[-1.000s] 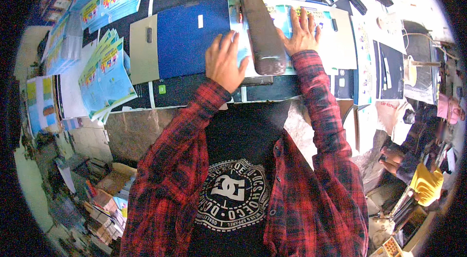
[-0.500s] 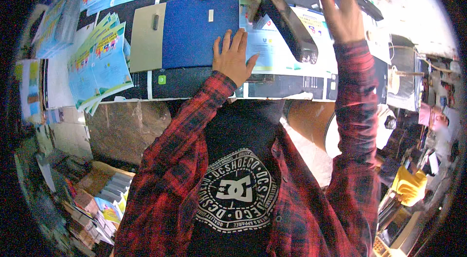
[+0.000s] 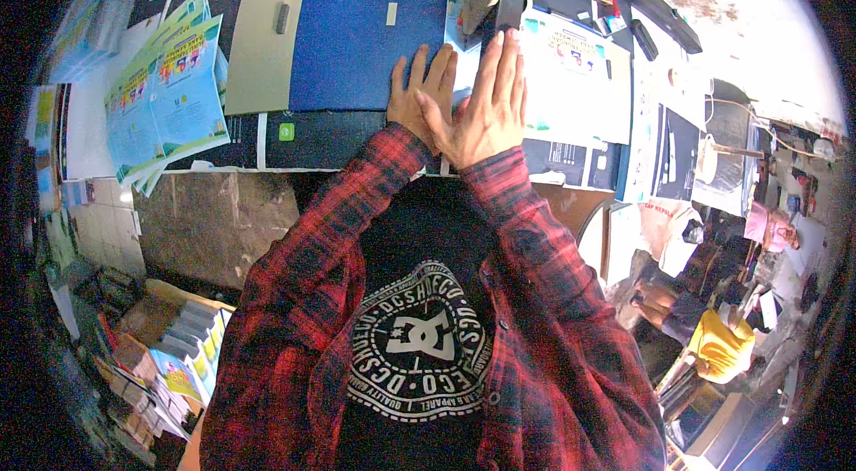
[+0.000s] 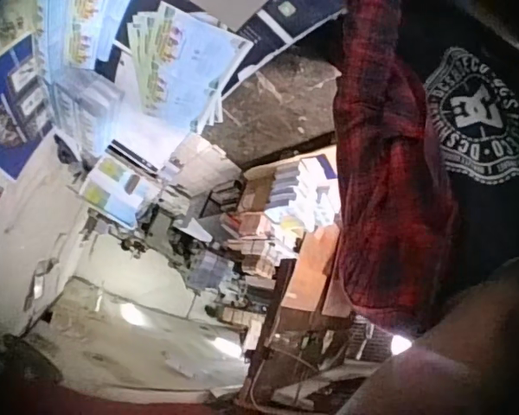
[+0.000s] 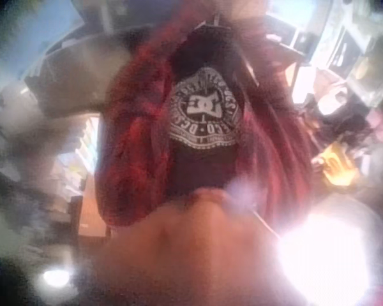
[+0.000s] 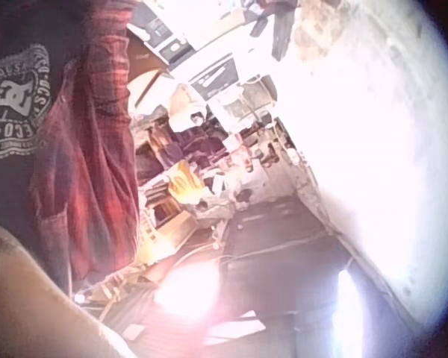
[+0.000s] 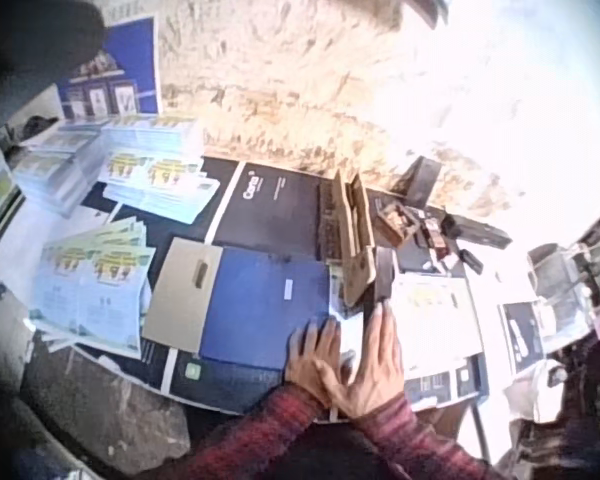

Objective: The person repeatedly places a booklet on a binding machine, aligns it, and presses the handle to bind the booklet. They then remove the finished booklet and repeat the process with the next one from a stack.

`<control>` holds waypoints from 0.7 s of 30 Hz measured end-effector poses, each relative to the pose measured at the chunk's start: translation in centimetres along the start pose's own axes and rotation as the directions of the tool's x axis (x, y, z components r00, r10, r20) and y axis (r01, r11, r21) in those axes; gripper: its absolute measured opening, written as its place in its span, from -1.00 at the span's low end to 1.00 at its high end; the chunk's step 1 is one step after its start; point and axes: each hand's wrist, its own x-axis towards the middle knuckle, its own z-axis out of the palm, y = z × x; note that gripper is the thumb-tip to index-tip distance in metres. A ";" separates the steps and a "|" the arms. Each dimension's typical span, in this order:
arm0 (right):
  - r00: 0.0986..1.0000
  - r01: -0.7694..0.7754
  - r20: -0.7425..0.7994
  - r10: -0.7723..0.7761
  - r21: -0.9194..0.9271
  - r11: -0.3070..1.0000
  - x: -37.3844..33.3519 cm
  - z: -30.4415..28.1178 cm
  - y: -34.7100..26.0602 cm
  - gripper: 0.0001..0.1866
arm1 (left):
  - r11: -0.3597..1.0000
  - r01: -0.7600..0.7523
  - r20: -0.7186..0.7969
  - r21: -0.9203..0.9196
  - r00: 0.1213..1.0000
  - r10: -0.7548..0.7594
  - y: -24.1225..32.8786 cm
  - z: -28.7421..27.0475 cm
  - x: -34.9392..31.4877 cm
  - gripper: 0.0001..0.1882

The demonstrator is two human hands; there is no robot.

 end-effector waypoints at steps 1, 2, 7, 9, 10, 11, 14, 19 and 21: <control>1.000 0.018 0.016 -0.018 0.027 0.999 0.0 0.2 0.1 0.10 | 1.000 -0.003 0.005 -0.001 1.000 0.003 -0.1 0.0 -0.3 -0.32; 0.999 0.033 0.031 -0.035 0.054 0.998 0.1 0.5 0.5 0.10 | 0.998 0.003 0.021 0.065 1.000 -0.004 -0.4 0.2 0.0 -0.30; 0.997 -0.024 0.083 0.009 0.172 0.985 1.0 -1.9 0.4 0.06 | 1.000 -0.005 -0.004 0.023 1.000 0.005 -0.4 0.1 0.4 -0.27; 0.991 0.106 0.047 -0.121 0.246 0.963 3.1 -5.0 1.5 -0.06 | 1.000 -0.013 0.006 0.021 1.000 0.012 -0.3 0.3 0.5 -0.26; 0.966 -0.122 0.259 -0.010 0.486 0.866 5.1 -7.4 1.8 -0.11 | 0.999 0.005 -0.006 0.050 1.000 -0.005 -0.2 -0.1 0.5 -0.28; 0.880 -0.373 0.472 0.049 0.626 0.685 6.9 -9.7 2.5 -0.16 | 0.999 0.014 0.014 0.045 1.000 -0.015 -0.1 -0.1 0.4 -0.30; 0.844 -0.527 0.516 0.149 0.742 0.415 9.9 -11.3 8.7 -0.21 | 1.000 0.013 0.024 0.026 1.000 -0.013 -0.2 -0.5 0.6 -0.39; 0.901 -0.397 0.175 0.398 -0.040 0.917 2.2 -0.9 28.1 -0.05 | 0.994 0.066 0.049 0.090 0.996 -0.071 1.3 0.2 1.5 -0.35; 0.912 -0.383 0.162 0.376 0.009 0.924 -1.0 2.4 33.2 -0.04 | 0.994 0.088 0.064 0.072 0.994 -0.093 1.5 -0.1 1.5 -0.36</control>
